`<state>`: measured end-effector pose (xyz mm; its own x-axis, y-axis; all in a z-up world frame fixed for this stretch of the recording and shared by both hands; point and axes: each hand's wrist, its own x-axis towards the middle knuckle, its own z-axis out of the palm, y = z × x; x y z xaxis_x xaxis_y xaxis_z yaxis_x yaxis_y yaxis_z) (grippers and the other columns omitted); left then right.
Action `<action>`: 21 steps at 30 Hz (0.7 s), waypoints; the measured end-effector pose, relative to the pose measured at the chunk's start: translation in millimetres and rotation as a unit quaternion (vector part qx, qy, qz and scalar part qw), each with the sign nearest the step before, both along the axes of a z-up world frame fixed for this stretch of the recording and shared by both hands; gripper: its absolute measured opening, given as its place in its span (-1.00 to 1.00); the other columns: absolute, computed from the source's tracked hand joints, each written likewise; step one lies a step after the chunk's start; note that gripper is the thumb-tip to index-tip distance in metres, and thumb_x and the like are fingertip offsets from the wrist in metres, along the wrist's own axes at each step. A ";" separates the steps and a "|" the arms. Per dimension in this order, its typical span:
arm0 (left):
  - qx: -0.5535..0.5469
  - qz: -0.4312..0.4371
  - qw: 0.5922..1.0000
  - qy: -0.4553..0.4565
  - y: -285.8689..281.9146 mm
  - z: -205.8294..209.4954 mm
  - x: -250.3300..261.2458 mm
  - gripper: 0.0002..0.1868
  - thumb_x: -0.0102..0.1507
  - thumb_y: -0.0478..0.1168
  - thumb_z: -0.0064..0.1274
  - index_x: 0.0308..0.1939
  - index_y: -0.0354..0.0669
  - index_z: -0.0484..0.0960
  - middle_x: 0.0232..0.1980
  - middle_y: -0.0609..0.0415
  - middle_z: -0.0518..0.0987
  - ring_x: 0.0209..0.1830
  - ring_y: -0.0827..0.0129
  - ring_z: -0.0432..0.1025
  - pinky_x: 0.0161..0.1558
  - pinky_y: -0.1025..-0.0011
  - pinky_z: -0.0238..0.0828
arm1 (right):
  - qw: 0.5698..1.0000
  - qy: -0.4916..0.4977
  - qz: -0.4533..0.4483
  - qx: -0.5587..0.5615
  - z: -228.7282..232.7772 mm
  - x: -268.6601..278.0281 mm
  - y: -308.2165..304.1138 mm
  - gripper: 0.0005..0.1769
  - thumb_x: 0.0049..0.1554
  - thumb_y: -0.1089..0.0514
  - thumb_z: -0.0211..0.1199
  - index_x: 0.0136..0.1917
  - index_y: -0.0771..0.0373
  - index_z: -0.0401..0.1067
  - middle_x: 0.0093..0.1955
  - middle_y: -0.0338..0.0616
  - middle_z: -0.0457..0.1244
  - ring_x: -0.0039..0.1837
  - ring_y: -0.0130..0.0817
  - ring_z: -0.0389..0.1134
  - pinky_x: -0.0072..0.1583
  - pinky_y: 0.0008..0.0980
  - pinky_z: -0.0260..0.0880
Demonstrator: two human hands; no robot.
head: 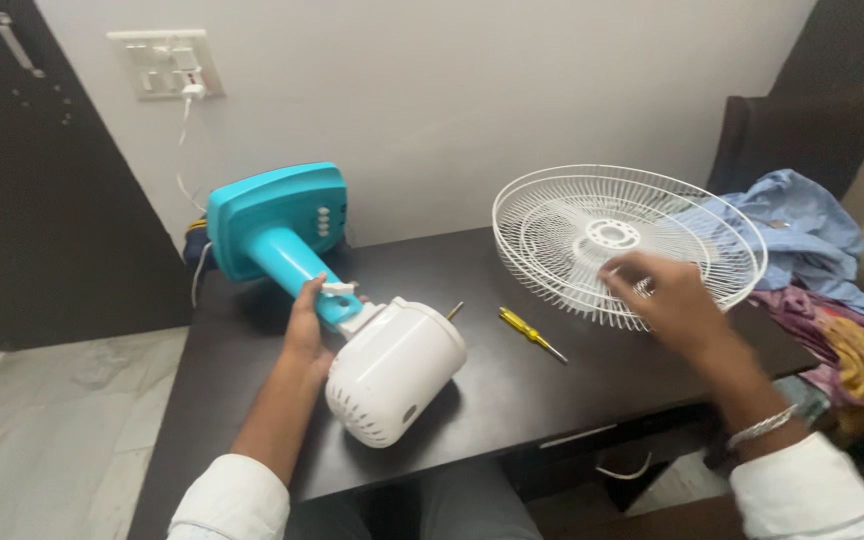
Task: The person assembles a table fan by attaching the motor housing to the stand, then mounting the front wire cage and securing it with a central nut. Finally, the fan blades are placed onto the motor shaft and positioned within the cage.
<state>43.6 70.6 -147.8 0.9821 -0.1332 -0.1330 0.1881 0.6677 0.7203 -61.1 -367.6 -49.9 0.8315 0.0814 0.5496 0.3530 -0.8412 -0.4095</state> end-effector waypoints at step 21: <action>-0.015 -0.019 0.999 -0.030 -7.5 -17.3 -12.9 -0.23 0.26 0.43 -0.15 0.24 -0.11 0.34 0.07 -0.16 0.57 0.11 0.06 0.52 0.18 0.06 0.50 | 0.853 0.341 -0.238 -0.316 -36.4 119.4 -186.3 -0.66 0.05 -0.14 0.47 0.12 -0.21 0.71 0.19 -0.25 0.49 0.25 -0.24 0.50 0.29 -0.20 0.50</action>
